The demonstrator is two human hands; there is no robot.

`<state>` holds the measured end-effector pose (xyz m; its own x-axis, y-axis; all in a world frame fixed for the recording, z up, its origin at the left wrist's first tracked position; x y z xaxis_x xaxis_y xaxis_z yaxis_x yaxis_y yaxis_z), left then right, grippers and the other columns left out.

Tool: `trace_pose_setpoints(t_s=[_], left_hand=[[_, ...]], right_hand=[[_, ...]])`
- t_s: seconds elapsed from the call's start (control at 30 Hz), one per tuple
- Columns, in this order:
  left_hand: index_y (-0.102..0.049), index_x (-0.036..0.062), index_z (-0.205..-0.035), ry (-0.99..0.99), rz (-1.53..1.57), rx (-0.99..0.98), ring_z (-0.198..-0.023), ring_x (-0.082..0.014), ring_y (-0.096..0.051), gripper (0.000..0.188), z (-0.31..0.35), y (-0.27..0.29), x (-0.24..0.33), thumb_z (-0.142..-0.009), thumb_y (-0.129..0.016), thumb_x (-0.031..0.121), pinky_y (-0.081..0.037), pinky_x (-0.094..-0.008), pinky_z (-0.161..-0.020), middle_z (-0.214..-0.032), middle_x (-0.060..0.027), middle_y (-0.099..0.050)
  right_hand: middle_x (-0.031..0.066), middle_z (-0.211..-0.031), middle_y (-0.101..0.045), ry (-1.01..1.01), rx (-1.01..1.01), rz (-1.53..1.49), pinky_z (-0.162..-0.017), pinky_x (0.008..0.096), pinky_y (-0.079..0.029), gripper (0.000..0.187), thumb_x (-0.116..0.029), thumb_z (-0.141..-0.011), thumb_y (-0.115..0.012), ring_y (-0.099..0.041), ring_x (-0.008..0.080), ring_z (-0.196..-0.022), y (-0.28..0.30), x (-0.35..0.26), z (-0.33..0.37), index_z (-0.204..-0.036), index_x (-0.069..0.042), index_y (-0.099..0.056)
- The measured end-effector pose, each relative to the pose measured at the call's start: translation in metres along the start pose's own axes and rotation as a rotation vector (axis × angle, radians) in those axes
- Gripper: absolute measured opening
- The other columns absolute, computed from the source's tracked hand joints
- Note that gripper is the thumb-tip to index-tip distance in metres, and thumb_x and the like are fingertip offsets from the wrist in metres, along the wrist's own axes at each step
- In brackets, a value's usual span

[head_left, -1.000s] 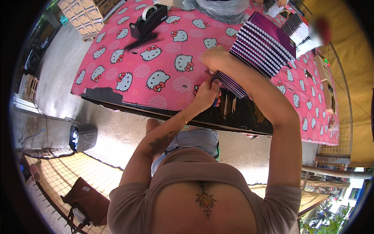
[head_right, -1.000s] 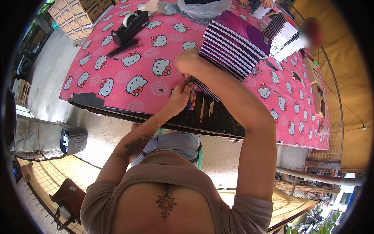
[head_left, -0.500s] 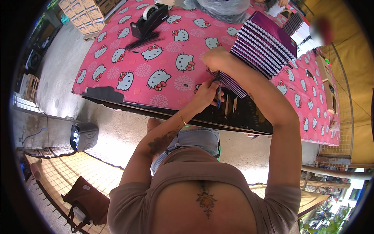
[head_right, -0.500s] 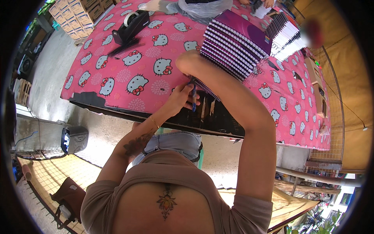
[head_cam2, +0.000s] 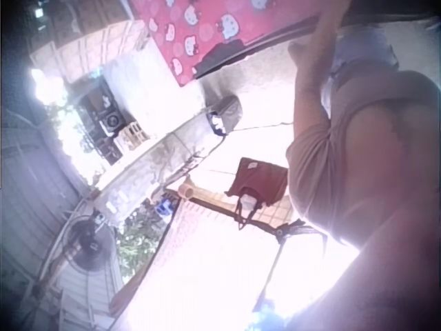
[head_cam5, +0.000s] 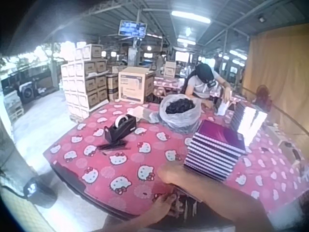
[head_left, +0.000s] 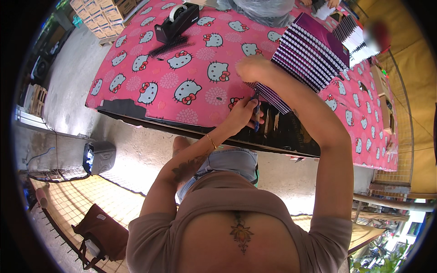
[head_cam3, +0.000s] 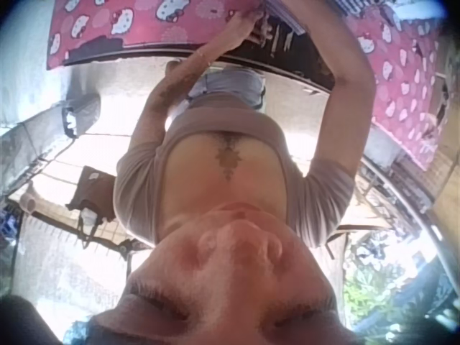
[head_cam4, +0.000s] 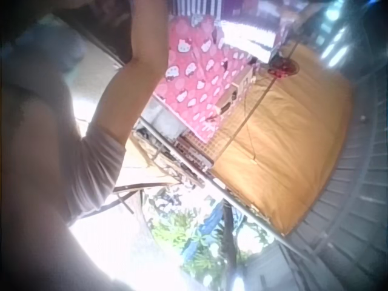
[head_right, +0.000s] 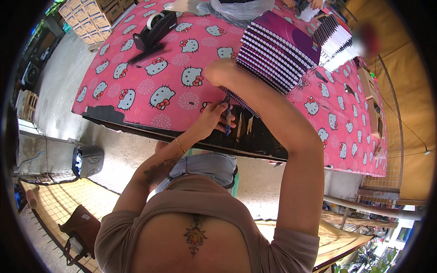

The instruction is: The person uses scissors to cut small black ties from the spiral bindings of several notebooks stacked on a table.

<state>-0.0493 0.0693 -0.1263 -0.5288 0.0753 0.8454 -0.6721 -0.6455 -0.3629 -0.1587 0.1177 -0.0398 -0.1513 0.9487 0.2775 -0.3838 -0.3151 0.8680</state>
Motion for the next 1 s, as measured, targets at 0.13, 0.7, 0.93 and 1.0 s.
trace_pose_setpoints(t_s=[0.13, 0.7, 0.93, 1.0], left_hand=[[-0.048, -0.0032, -0.115, -0.006, 0.014, -0.013, -0.077, -0.0303, -0.07, 0.04, -0.01, 0.003, 0.008, -0.098, -0.044, 0.033, -0.058, -0.0398, -0.056, -0.091, -0.0154, -0.064], [-0.049, -0.0039, -0.11, 0.051, 0.027, -0.05, -0.073, -0.0318, -0.07, 0.037, -0.012, 0.006, 0.0, -0.098, -0.043, 0.031, -0.058, -0.0416, -0.054, -0.087, -0.0172, -0.063], [-0.049, -0.0028, -0.109, 0.08, 0.017, -0.012, -0.073, -0.0319, -0.07, 0.036, -0.02, 0.008, 0.001, -0.098, -0.042, 0.031, -0.058, -0.0427, -0.054, -0.088, -0.017, -0.063], [-0.049, -0.0021, -0.109, 0.087, 0.018, 0.007, -0.07, -0.0308, -0.069, 0.035, -0.022, 0.006, 0.0, -0.098, -0.042, 0.03, -0.058, -0.0423, -0.053, -0.086, -0.0159, -0.063]], right_hand=[[0.0088, -0.098, -0.072, 0.015, -0.027, 0.021, -0.073, 0.0379, -0.054, 0.022, -0.011, -0.076, -0.066, -0.07, 0.024, -0.092, 0.002, -0.005, 0.0, -0.097, -0.01, -0.075], [0.0039, -0.089, -0.074, 0.011, -0.031, 0.167, -0.069, 0.0356, -0.053, 0.012, -0.018, -0.076, -0.071, -0.07, 0.0214, -0.088, -0.008, -0.002, 0.0, -0.085, -0.011, -0.076], [0.0015, -0.087, -0.073, -0.009, -0.178, 0.111, -0.066, 0.0337, -0.052, 0.011, -0.019, -0.076, -0.072, -0.07, 0.0173, -0.083, -0.029, -0.001, -0.013, -0.085, -0.015, -0.077], [0.009, -0.087, -0.072, -0.012, -0.188, 0.049, -0.069, 0.0391, -0.052, 0.018, -0.016, -0.07, -0.075, -0.069, 0.0237, -0.085, -0.032, 0.001, -0.015, -0.086, -0.008, -0.074]])
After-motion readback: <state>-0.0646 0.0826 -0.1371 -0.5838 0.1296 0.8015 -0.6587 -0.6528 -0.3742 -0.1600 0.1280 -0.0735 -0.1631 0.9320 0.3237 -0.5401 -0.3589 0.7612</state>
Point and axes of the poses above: each hand's wrist, its own z-axis away from the middle knuckle, its own y-axis out of the back of the hand, x = y × z, the point moved 10 cm from there along -z, towards the middle knuckle
